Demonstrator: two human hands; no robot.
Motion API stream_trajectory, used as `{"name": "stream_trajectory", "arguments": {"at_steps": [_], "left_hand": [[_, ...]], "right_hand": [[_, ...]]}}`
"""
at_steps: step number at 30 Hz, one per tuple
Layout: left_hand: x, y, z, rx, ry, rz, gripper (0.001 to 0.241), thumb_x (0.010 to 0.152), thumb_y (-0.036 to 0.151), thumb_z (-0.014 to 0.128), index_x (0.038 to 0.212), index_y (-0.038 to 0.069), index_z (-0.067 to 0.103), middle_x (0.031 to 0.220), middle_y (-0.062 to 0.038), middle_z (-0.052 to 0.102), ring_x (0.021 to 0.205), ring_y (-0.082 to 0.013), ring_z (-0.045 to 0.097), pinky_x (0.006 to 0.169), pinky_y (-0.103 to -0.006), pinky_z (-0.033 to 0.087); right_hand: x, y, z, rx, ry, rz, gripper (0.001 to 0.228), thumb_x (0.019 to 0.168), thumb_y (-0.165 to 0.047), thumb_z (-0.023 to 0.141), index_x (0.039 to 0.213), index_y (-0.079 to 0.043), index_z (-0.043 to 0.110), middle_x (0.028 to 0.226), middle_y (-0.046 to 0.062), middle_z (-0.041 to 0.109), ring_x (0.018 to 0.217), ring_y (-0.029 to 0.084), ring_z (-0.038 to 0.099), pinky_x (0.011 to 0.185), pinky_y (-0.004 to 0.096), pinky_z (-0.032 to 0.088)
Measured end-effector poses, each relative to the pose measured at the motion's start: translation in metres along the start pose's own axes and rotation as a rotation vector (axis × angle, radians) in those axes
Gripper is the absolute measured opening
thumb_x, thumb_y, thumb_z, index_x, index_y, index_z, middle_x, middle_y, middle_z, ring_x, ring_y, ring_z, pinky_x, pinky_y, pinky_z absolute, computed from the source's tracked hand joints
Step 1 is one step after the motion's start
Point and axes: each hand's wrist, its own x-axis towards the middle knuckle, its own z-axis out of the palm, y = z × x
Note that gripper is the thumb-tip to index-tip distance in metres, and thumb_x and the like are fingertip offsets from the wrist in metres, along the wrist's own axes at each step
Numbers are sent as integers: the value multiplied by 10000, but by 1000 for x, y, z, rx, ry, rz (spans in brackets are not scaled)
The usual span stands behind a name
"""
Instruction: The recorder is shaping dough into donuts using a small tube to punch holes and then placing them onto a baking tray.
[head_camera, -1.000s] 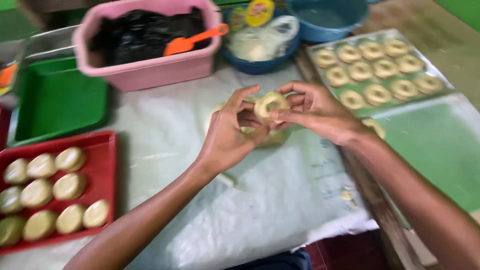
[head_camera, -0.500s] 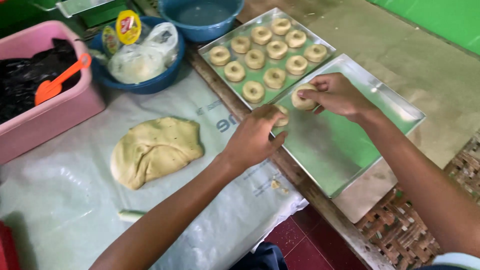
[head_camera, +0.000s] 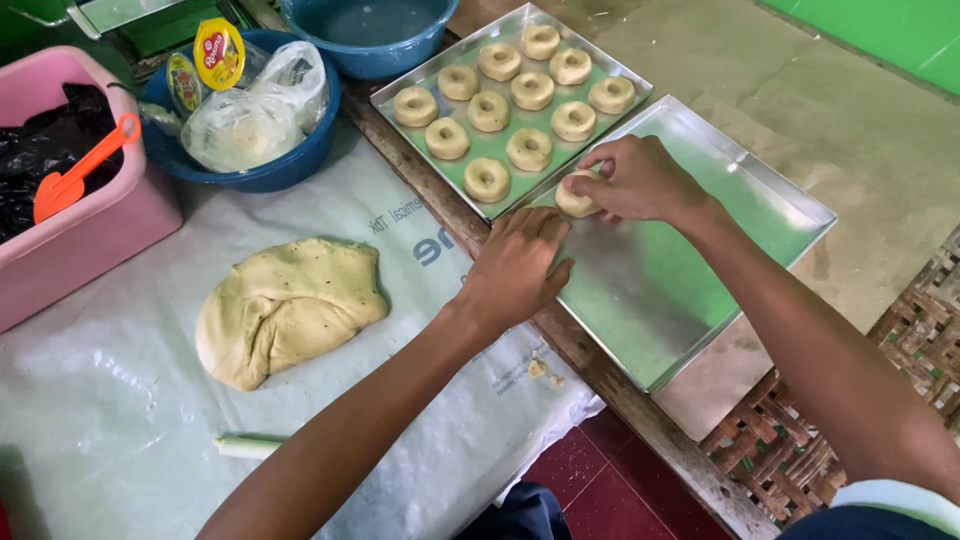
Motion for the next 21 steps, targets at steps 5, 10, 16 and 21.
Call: {"name": "stream_trajectory", "arguments": {"at_steps": [5, 10, 16, 21], "left_hand": [[5, -3, 2, -76, 40, -32, 399, 946, 324, 595, 1272, 93, 604, 1233, -101, 602, 1248, -302, 569, 1047, -488, 439], [16, -9, 10, -29, 82, -34, 372, 927, 266, 590, 1269, 122, 617, 1220, -76, 608, 1249, -279, 567, 1027, -465, 447], [37, -11, 30, 77, 95, -54, 405, 907, 196, 587, 1300, 108, 623, 1271, -90, 596, 1298, -287, 530, 1037, -448, 441], [39, -11, 39, 162, 35, -39, 533, 892, 184, 601, 1418, 102, 560, 1309, -119, 553, 1344, -319, 472, 1073, -515, 426]], "right_hand": [[-6, 8, -7, -30, 12, -73, 249, 930, -104, 650, 1102, 48, 746, 1032, 340, 705, 606, 351, 739, 507, 385, 642], [-21, 8, -27, -174, -67, -226, 337, 903, -28, 640, 1230, 23, 701, 1165, 273, 724, 752, 377, 764, 710, 488, 640], [-26, 16, -25, -290, -94, -389, 479, 844, 7, 722, 1319, 25, 661, 1197, 299, 704, 988, 445, 730, 835, 513, 641], [-17, 44, -16, -701, 127, -724, 227, 908, -237, 757, 1114, -158, 701, 1038, 32, 743, 923, 268, 747, 758, 437, 633]]}}
